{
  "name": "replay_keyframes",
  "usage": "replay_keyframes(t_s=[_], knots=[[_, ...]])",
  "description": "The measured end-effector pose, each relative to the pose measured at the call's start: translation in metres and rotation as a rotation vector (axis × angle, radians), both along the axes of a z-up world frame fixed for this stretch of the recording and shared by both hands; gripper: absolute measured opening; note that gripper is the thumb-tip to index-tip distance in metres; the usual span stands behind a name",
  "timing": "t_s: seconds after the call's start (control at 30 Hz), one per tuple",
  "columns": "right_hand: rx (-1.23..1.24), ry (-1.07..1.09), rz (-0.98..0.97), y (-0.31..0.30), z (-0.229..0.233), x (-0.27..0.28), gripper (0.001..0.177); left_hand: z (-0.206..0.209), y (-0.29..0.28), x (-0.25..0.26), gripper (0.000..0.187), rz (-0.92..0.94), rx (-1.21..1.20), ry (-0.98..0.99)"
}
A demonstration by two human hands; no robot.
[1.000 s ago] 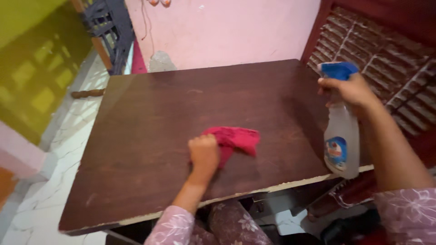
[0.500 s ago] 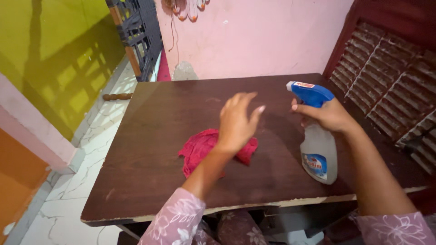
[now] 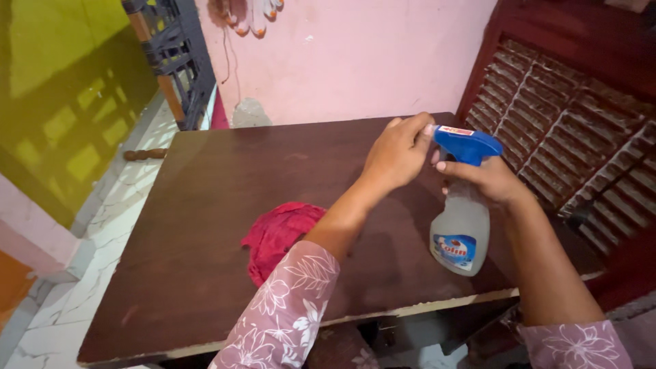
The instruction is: The person removes a patterned cloth from a wooden table, then sprays a cleaning solution onto the surface and wipes it thoroughly with a red cloth. The person repeatedly sprays and wipes different sections of the table until the entire surface is covered.
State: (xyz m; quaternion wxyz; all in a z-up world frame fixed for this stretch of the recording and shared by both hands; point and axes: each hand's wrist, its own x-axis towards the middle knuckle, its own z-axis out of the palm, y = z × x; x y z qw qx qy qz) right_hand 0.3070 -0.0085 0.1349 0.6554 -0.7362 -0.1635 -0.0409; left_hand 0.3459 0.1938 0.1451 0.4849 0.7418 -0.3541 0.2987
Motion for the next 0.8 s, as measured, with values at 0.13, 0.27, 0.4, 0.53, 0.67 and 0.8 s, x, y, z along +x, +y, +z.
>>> replay_keyframes(t_s=[0.13, 0.27, 0.4, 0.53, 0.67, 0.8], knots=[[-0.023, 0.005, -0.033, -0.003, 0.001, 0.000, 0.032, -0.007, -0.009, 0.020, 0.024, -0.275, -0.060, 0.314], [-0.047, -0.047, 0.009, 0.001, 0.005, -0.008, 0.031, -0.016, -0.015, 0.040, 0.030, -0.507, -0.148, 0.456], [-0.040, -0.050, 0.018, 0.004, 0.007, -0.012, 0.031, -0.015, -0.015, 0.039, 0.038, -0.646, -0.247, 0.667], [-0.065, -0.056, 0.006, 0.003, 0.009, -0.015, 0.030, -0.006, -0.012, 0.030, 0.039, -0.639, -0.205, 0.710], [-0.034, -0.031, -0.022, 0.005, 0.009, -0.017, 0.033, 0.001, -0.013, 0.026, 0.039, -0.644, -0.196, 0.772], [-0.034, -0.047, -0.002, 0.004, 0.010, -0.015, 0.035, 0.002, -0.013, 0.026, 0.040, -0.673, -0.188, 0.798]])
